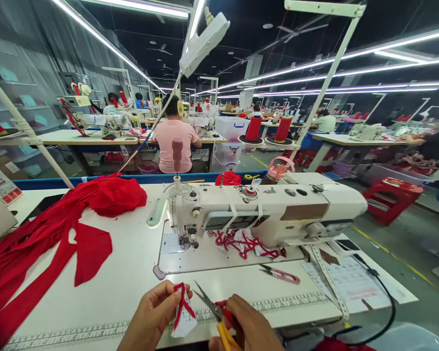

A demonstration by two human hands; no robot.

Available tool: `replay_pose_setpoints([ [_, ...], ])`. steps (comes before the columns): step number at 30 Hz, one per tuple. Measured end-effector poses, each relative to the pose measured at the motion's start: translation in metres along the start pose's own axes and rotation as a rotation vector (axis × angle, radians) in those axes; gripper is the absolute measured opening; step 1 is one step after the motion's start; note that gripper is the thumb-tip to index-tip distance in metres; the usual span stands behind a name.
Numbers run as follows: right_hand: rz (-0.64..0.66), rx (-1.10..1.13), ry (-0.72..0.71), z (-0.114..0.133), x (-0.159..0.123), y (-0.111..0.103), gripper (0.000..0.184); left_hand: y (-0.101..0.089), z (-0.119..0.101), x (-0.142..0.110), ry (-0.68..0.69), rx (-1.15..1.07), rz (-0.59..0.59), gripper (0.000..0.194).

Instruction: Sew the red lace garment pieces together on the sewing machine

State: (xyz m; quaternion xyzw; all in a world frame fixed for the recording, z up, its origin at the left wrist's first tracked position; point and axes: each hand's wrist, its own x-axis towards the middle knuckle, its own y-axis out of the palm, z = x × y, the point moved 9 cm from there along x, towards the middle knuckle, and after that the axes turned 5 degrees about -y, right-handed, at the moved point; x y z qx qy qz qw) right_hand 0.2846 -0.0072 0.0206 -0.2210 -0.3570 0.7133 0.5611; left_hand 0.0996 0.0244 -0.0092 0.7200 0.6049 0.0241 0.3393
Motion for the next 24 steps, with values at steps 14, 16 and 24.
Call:
replay_pose_setpoints([
  [14, 0.147, 0.051, 0.022, 0.023, 0.016, 0.032, 0.049, -0.001, 0.000, -0.007, 0.015, -0.072, -0.027, 0.047],
  [16, 0.154, 0.063, 0.034, 0.023, 0.016, 0.032, 0.050, -0.001, 0.001, -0.008, 0.009, -0.073, -0.031, 0.047],
  [24, 0.222, 0.171, 0.065, 0.025, 0.012, 0.045, 0.048, 0.000, 0.004, -0.008, 0.000, -0.079, -0.013, 0.047],
])
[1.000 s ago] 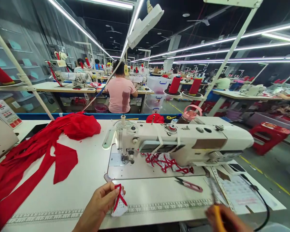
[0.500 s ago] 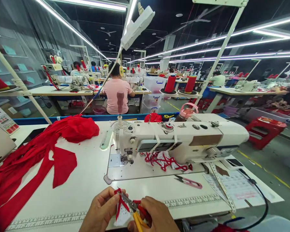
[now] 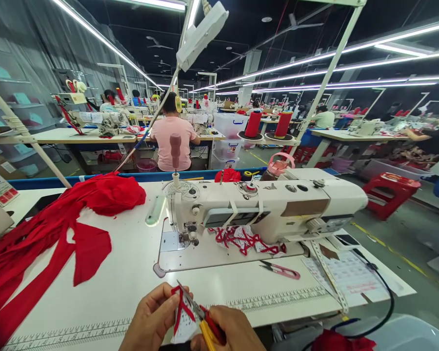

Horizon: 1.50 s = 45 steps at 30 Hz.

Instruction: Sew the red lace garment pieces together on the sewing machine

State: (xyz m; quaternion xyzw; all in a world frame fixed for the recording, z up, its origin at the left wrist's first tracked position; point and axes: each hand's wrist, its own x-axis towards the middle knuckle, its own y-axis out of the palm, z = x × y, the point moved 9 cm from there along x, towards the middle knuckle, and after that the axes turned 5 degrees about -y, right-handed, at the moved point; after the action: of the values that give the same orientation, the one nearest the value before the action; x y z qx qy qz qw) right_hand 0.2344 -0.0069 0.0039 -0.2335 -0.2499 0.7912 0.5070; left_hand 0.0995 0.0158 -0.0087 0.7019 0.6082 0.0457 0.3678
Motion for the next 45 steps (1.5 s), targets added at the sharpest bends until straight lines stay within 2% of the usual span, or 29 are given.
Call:
replay_pose_setpoints([
  [4, 0.009, 0.081, -0.017, -0.003, -0.004, 0.002, 0.052, 0.000, 0.000, -0.001, -0.023, 0.067, -0.024, 0.050],
  [7, -0.107, 0.013, -0.033, -0.003, -0.011, -0.019, 0.051, -0.005, -0.001, 0.000, -0.050, 0.130, -0.041, 0.054],
  [9, -0.143, -0.089, -0.037, -0.001, -0.016, -0.035, 0.045, -0.005, -0.003, 0.002, -0.048, 0.221, 0.021, 0.054],
  [11, -0.115, -0.216, -0.028, 0.001, -0.018, -0.046, 0.041, -0.006, -0.005, 0.005, -0.035, 0.366, 0.081, 0.050],
  [15, -0.017, -0.414, -0.046, 0.007, -0.018, -0.059, 0.040, -0.009, -0.014, 0.006, -0.018, 0.673, 0.114, 0.031],
  [22, 0.062, -0.516, -0.099, 0.023, -0.017, -0.066, 0.054, 0.004, -0.023, -0.005, -0.097, 0.971, 0.172, 0.018],
  [30, 0.138, -0.534, -0.114, 0.025, -0.013, -0.060, 0.055, 0.005, -0.021, -0.006, -0.150, 1.003, 0.202, 0.014],
  [37, 0.225, -0.503, -0.039, 0.026, -0.014, -0.058, 0.053, 0.004, -0.022, -0.006, -0.186, 1.058, 0.224, 0.016],
  [43, 0.186, -0.496, -0.030, 0.031, -0.010, -0.056, 0.049, 0.003, -0.021, -0.003, -0.189, 1.023, 0.200, 0.018],
  [45, 0.147, -0.485, -0.038, 0.026, -0.009, -0.059, 0.048, 0.000, -0.021, -0.001, -0.171, 1.043, 0.193, 0.017],
])
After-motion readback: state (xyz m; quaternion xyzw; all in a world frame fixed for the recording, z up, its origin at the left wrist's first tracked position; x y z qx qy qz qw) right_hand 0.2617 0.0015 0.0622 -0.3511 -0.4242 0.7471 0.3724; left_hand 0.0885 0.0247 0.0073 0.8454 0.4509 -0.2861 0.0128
